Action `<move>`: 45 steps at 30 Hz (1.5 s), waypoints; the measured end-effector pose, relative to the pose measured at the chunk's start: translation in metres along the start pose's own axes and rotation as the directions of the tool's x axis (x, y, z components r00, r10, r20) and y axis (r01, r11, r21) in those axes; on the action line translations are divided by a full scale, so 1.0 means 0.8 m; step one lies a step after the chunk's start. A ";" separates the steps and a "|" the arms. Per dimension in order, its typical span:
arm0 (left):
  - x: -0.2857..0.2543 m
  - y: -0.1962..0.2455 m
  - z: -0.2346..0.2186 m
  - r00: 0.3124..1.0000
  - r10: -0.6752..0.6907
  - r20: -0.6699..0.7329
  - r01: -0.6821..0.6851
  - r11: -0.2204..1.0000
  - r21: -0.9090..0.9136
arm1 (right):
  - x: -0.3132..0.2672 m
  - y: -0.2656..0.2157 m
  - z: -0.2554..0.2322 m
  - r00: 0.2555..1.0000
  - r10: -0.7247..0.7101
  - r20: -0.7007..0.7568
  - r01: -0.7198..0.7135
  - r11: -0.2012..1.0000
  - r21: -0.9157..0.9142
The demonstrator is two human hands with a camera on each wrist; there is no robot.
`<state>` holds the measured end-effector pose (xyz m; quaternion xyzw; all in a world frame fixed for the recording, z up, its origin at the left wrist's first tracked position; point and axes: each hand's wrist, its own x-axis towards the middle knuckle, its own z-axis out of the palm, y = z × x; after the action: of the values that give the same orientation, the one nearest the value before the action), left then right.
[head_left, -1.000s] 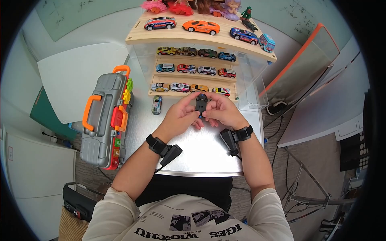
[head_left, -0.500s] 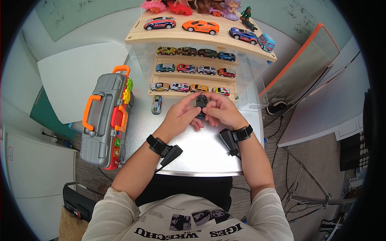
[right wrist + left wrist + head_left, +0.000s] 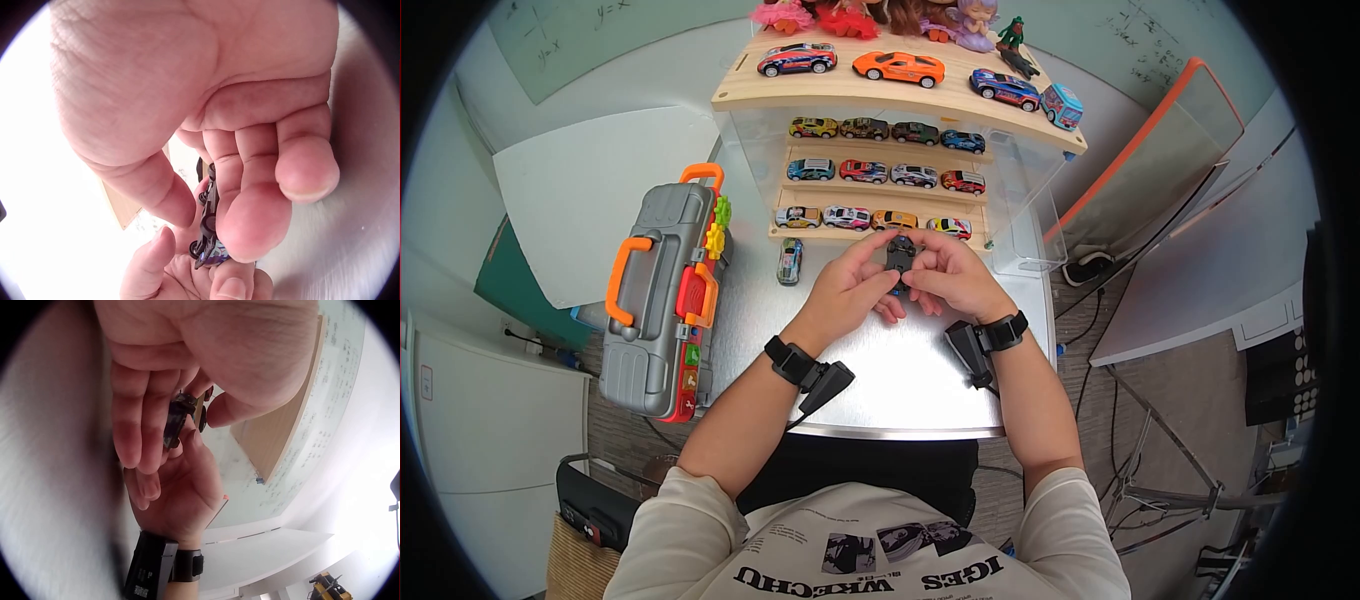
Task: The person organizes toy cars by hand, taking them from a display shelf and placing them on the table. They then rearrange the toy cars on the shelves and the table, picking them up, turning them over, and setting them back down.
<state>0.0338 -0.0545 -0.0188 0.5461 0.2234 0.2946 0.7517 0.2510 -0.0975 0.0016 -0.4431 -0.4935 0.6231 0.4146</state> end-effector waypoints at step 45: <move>-0.002 0.010 0.004 0.996 0.049 -0.080 -0.046 0.998 0.037 | -0.005 -0.001 0.002 0.998 -0.060 0.017 0.059 0.997 0.056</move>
<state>0.0332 -0.0559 -0.0104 0.5521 0.2457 0.3302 0.7251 0.2506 -0.1016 0.0031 -0.4107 -0.4929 0.6281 0.4404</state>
